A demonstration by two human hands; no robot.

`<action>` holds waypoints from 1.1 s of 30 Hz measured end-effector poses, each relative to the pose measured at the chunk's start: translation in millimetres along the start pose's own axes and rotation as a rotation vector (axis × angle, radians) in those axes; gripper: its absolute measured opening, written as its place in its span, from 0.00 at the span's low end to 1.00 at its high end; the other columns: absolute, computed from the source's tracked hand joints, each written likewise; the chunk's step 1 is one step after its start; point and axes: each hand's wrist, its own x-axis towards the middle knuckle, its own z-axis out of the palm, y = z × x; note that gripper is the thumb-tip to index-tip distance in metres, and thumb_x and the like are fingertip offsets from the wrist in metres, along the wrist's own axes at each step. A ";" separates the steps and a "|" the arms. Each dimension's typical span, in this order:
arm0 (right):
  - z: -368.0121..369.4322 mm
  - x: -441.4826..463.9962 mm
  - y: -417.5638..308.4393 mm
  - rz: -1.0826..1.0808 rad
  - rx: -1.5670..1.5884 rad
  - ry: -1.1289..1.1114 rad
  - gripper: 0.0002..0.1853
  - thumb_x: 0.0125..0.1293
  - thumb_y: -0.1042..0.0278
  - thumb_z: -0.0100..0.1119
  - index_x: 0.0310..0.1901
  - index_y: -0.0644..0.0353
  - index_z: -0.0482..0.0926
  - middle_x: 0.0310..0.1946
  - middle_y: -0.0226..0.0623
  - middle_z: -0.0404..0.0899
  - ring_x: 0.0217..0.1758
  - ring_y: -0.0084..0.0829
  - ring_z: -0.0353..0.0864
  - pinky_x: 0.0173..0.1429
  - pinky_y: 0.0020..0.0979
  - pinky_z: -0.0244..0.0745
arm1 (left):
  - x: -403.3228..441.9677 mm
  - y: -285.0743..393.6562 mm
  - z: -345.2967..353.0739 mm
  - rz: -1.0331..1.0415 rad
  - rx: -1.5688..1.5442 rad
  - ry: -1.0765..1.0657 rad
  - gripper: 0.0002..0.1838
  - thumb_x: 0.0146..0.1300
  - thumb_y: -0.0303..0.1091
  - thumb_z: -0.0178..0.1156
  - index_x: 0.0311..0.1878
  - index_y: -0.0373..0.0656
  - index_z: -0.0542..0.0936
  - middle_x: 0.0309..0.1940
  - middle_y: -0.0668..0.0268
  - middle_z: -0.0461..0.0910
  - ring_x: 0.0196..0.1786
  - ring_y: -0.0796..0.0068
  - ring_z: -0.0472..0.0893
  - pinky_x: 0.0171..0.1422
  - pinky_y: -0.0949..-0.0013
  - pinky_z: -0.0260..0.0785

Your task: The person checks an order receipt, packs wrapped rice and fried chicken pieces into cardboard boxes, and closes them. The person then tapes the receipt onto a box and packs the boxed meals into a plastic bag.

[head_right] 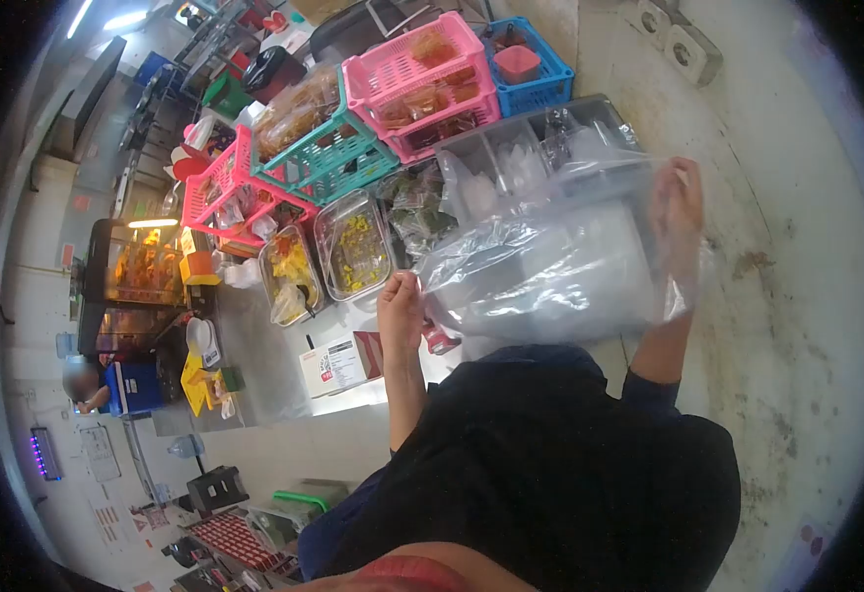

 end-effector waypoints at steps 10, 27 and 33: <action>-1.2 -12.6 61.5 -0.317 -0.944 -0.449 0.09 0.65 0.67 0.60 0.42 0.61 0.75 0.32 0.38 0.79 0.33 0.33 0.77 0.39 0.31 0.72 | -4.1 -18.8 25.9 -0.053 0.079 0.196 0.07 0.65 0.31 0.61 0.41 0.37 0.80 0.35 0.67 0.82 0.38 0.77 0.81 0.40 0.74 0.75; 97.4 -86.8 21.1 -0.521 -0.572 -0.409 0.13 0.48 0.84 0.55 0.37 0.63 0.77 0.25 0.40 0.66 0.26 0.35 0.70 0.30 0.32 0.64 | -17.8 39.4 15.7 0.872 1.161 0.629 0.16 0.55 0.13 0.50 0.47 0.38 0.73 0.36 0.56 0.75 0.40 0.57 0.77 0.45 0.61 0.70; 113.7 -120.8 75.5 -0.344 -0.629 -0.674 0.31 0.51 0.86 0.54 0.61 0.57 0.74 0.26 0.44 0.74 0.28 0.40 0.76 0.37 0.30 0.72 | -8.1 -6.4 1.7 0.597 1.140 0.023 0.15 0.45 0.16 0.52 0.39 0.36 0.74 0.32 0.53 0.75 0.38 0.52 0.76 0.39 0.58 0.66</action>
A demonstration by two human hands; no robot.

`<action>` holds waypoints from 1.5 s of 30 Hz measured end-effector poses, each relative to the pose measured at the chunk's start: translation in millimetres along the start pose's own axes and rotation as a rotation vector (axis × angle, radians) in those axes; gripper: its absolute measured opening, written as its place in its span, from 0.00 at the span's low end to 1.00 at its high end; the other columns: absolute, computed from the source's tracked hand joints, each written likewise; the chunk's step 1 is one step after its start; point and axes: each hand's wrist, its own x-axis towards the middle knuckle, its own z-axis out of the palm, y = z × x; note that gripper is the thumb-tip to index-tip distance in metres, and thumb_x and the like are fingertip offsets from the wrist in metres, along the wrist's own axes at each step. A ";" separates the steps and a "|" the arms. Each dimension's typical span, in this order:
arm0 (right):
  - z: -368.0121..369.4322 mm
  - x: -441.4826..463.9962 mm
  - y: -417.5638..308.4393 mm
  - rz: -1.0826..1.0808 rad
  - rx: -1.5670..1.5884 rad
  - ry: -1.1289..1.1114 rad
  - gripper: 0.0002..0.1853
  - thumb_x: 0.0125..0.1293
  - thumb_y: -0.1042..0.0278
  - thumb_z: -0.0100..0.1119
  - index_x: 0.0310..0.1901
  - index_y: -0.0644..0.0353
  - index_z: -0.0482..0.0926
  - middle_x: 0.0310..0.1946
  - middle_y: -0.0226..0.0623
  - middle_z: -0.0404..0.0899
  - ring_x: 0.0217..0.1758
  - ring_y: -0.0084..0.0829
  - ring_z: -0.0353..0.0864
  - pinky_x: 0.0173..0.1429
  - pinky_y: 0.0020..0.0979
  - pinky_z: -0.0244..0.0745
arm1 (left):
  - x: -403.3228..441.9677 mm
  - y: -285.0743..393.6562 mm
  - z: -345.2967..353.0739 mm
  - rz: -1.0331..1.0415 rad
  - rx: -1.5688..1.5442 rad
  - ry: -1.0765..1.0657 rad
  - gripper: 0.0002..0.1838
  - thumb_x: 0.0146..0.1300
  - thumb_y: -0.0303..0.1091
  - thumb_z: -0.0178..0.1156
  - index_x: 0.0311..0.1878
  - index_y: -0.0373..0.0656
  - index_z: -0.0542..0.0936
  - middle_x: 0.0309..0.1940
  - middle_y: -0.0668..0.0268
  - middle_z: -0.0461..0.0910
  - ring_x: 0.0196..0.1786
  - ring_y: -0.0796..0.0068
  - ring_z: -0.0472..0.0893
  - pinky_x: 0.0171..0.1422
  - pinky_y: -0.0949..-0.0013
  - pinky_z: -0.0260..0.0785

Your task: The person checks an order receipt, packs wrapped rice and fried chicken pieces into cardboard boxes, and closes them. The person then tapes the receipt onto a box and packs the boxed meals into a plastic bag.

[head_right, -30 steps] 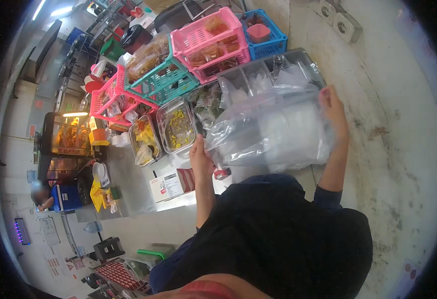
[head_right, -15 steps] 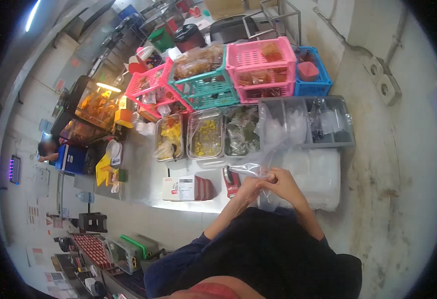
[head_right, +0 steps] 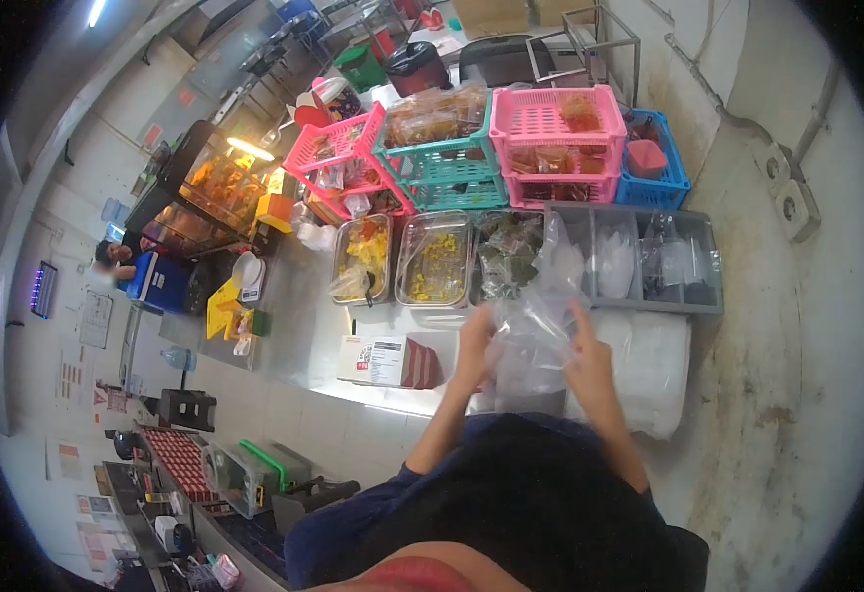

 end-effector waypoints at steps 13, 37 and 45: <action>-42.2 21.9 -0.4 -0.181 -0.135 0.429 0.12 0.63 0.83 0.53 0.46 0.64 0.80 0.37 0.46 0.83 0.39 0.39 0.85 0.48 0.34 0.75 | 11.8 68.2 -78.2 0.272 0.513 0.621 0.10 0.44 0.10 0.52 0.21 0.37 0.68 0.16 0.57 0.69 0.20 0.61 0.73 0.38 0.70 0.74; -2.5 16.1 -24.3 -0.092 -0.057 0.242 0.30 0.59 0.85 0.54 0.65 0.57 0.70 0.42 0.36 0.78 0.26 0.28 0.62 0.49 0.27 0.76 | 26.5 44.9 -28.6 0.377 0.552 0.622 0.05 0.50 0.24 0.58 0.32 0.45 0.77 0.27 0.64 0.76 0.30 0.63 0.78 0.29 0.62 0.70; -56.4 12.3 -8.2 -0.093 -0.243 0.256 0.24 0.62 0.86 0.41 0.60 0.65 0.73 0.58 0.44 0.74 0.62 0.37 0.74 0.59 0.32 0.73 | -35.0 0.3 -104.0 -0.198 0.162 0.483 0.15 0.56 0.25 0.60 0.48 0.41 0.75 0.45 0.56 0.73 0.55 0.58 0.72 0.58 0.61 0.64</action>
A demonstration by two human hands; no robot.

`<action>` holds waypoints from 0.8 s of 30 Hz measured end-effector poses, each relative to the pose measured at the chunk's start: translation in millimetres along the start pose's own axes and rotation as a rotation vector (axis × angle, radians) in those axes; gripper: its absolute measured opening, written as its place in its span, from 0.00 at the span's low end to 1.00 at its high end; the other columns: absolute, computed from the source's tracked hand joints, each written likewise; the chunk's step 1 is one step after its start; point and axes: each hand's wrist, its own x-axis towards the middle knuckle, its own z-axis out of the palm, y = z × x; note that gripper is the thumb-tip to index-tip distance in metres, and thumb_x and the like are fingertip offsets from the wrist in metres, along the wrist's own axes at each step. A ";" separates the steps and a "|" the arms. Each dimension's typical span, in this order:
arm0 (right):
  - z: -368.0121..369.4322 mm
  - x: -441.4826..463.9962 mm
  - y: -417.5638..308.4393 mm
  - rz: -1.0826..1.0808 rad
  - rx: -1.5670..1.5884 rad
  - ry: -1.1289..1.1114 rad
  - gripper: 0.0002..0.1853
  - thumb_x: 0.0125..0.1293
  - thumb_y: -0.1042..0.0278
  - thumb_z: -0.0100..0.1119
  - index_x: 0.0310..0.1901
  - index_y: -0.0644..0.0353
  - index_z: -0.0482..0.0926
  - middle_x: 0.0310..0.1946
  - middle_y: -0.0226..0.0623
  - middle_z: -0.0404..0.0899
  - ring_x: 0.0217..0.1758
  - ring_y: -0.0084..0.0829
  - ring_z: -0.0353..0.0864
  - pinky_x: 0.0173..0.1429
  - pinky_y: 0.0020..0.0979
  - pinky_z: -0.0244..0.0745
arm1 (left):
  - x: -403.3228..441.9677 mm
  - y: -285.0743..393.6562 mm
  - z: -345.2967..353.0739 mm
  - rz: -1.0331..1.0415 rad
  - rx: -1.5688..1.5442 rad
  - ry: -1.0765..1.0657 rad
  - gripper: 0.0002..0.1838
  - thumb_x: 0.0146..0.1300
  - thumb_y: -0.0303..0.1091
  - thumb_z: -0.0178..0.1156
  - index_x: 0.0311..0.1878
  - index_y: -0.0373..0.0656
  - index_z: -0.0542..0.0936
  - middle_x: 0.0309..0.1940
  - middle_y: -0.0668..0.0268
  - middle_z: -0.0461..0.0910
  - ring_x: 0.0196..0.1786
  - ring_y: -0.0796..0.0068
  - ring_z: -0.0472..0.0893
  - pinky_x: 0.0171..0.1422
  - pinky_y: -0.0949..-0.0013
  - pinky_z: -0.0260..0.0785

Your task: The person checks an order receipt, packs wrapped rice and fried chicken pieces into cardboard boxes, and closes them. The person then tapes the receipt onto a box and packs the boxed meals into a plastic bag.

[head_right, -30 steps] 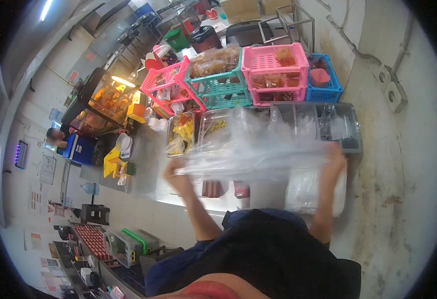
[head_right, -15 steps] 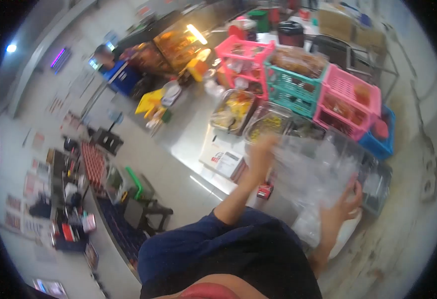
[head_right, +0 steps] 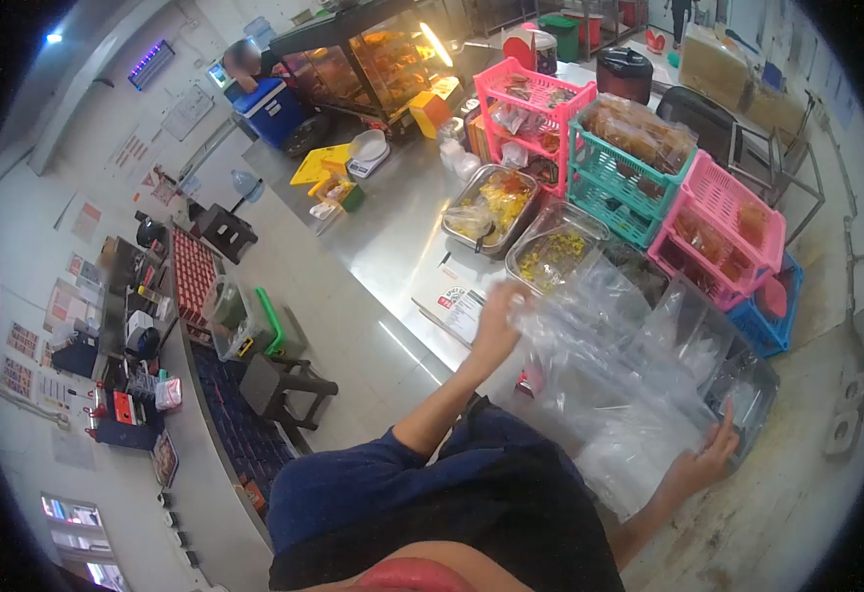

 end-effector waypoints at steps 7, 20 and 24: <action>-14.6 -44.0 62.7 0.575 1.194 -1.181 0.24 0.63 0.63 0.53 0.58 0.67 0.75 0.39 0.34 0.81 0.34 0.21 0.76 0.37 0.24 0.73 | -56.8 -43.6 -53.0 -0.201 -0.821 -1.076 0.14 0.62 0.35 0.60 0.49 0.45 0.72 0.46 0.65 0.70 0.54 0.72 0.69 0.60 0.71 0.61; -7.3 90.4 -104.8 -0.458 -0.102 -0.265 0.25 0.46 0.63 0.75 0.49 0.55 0.81 0.39 0.45 0.71 0.48 0.44 0.77 0.53 0.37 0.73 | 130.8 -37.7 -85.1 0.391 -0.116 -0.303 0.12 0.47 0.28 0.67 0.38 0.45 0.82 0.30 0.61 0.77 0.27 0.65 0.79 0.37 0.61 0.74; 45.5 112.3 -121.3 -0.410 -0.314 -0.164 0.34 0.41 0.68 0.76 0.55 0.53 0.76 0.45 0.45 0.72 0.50 0.49 0.77 0.51 0.43 0.75 | 127.6 60.8 -80.7 0.495 0.673 0.105 0.22 0.50 0.43 0.72 0.47 0.47 0.80 0.45 0.55 0.71 0.35 0.49 0.80 0.40 0.54 0.75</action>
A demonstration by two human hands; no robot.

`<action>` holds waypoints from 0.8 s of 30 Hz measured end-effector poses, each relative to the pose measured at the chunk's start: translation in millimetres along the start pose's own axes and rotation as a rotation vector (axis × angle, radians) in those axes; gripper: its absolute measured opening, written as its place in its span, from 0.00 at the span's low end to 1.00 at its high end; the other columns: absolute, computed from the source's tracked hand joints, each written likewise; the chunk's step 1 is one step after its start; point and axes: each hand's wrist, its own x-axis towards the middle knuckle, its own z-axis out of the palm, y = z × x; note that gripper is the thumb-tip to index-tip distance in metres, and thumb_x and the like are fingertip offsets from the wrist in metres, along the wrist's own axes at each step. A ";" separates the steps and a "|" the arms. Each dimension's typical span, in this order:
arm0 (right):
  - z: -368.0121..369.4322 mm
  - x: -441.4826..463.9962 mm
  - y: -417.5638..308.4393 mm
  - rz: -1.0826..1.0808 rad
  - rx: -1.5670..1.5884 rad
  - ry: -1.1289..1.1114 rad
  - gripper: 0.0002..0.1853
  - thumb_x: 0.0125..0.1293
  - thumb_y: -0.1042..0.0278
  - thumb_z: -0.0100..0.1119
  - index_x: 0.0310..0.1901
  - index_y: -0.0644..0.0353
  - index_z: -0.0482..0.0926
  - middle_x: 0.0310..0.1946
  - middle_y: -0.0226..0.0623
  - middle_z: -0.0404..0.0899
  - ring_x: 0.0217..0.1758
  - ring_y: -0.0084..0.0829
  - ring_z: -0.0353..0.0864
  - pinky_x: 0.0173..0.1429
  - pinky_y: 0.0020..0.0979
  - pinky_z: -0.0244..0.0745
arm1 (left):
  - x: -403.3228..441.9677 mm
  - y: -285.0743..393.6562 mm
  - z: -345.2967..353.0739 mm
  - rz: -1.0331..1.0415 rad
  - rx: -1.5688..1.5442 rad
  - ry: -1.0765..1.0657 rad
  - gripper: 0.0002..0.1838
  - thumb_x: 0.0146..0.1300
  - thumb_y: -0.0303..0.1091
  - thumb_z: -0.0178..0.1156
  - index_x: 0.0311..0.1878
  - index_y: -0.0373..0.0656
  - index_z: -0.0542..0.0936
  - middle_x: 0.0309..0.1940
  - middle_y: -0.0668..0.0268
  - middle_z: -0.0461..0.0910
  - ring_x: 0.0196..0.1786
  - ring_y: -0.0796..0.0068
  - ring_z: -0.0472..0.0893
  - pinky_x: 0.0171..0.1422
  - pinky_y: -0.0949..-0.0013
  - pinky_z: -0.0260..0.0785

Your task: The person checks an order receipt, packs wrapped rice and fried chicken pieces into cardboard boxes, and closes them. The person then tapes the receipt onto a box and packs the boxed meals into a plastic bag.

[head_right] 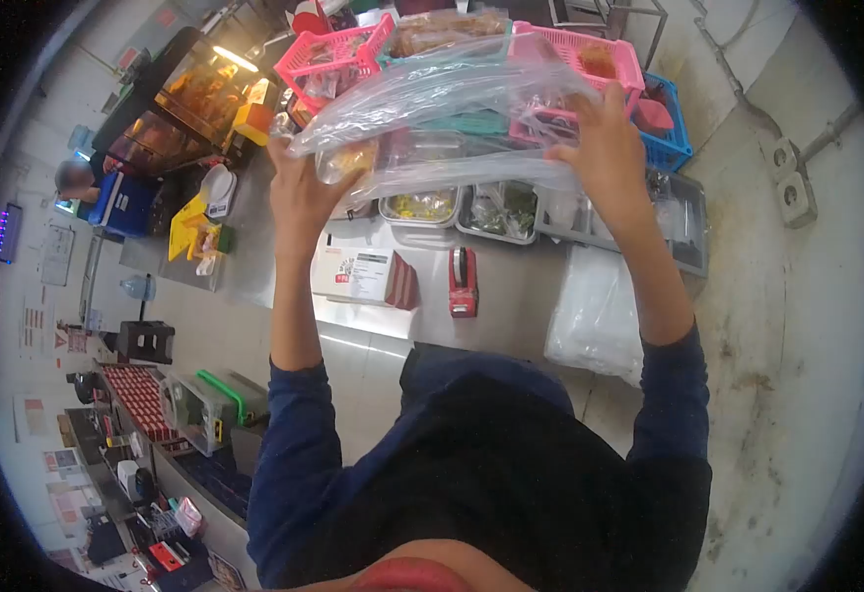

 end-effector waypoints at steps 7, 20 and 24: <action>36.5 23.5 -46.8 0.071 -0.155 -0.370 0.38 0.38 0.74 0.75 0.57 0.53 0.73 0.53 0.48 0.72 0.52 0.52 0.77 0.53 0.47 0.74 | -4.8 -104.2 30.7 -0.159 0.185 -0.548 0.29 0.47 0.44 0.72 0.54 0.53 0.76 0.39 0.54 0.80 0.41 0.51 0.82 0.44 0.54 0.75; 228.1 33.0 -160.1 0.066 -0.079 -0.630 0.31 0.57 0.63 0.64 0.64 0.40 0.69 0.38 0.54 0.78 0.47 0.56 0.77 0.55 0.48 0.73 | -32.5 -351.4 59.9 0.170 0.027 -1.086 0.36 0.46 0.28 0.63 0.64 0.55 0.71 0.39 0.54 0.82 0.45 0.50 0.81 0.47 0.52 0.74; 248.5 36.8 -215.9 -0.381 0.390 -0.654 0.32 0.56 0.54 0.66 0.65 0.38 0.71 0.45 0.49 0.74 0.48 0.46 0.73 0.58 0.43 0.70 | -56.1 -450.1 80.7 0.207 0.180 -0.875 0.40 0.44 0.25 0.60 0.66 0.56 0.68 0.41 0.53 0.81 0.48 0.50 0.81 0.50 0.53 0.75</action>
